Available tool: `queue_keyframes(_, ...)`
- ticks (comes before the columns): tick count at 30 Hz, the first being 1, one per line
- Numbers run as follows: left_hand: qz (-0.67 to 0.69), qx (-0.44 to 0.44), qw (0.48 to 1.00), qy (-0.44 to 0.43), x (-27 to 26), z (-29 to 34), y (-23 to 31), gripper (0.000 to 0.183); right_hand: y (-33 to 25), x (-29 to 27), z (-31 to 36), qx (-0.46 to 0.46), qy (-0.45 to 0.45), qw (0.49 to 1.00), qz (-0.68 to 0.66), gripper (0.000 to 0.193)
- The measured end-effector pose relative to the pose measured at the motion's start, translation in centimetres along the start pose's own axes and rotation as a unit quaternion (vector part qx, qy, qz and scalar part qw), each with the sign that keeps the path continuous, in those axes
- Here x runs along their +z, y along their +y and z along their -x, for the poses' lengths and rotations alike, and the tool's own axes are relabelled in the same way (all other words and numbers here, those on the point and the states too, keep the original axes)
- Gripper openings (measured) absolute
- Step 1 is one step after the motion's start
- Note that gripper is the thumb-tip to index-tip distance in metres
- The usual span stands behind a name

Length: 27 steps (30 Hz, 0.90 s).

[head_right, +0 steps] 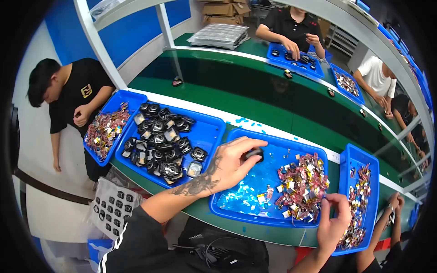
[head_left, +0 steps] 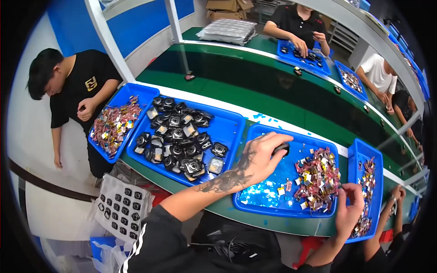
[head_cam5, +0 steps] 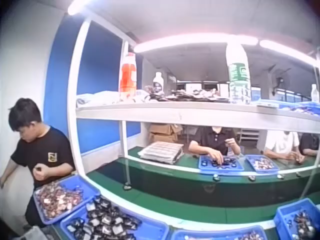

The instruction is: The recorder is assembling small plastic components, possibly watch or toy parts, at a factory production line.

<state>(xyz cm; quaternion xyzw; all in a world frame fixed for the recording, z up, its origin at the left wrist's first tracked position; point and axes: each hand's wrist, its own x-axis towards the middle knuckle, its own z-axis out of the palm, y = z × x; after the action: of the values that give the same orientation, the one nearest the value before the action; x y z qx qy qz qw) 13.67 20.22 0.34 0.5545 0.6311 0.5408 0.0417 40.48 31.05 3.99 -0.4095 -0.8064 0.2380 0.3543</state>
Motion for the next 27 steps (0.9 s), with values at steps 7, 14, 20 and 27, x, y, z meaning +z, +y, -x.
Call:
queue_keyframes(7,0.488,-0.317,0.812,-0.037,0.1,0.0,-0.2,0.015,-1.0,3.0,-2.2,0.061,-0.157,0.95,-0.264,0.011)
queue_keyframes(14,0.243,-0.088,0.959,-0.119,0.3,0.8,0.5,0.021,-3.7,6.0,-3.0,0.07,-0.262,0.882,-0.385,0.016)
queue_keyframes(20,0.168,-0.086,0.975,-0.119,0.4,1.5,0.6,0.011,-4.2,7.3,-3.1,0.083,-0.274,0.883,-0.371,0.012)
queue_keyframes(27,0.123,-0.109,0.981,-0.105,0.9,1.9,0.4,0.009,-4.7,8.5,-2.4,-0.059,-0.189,0.962,-0.187,0.01)
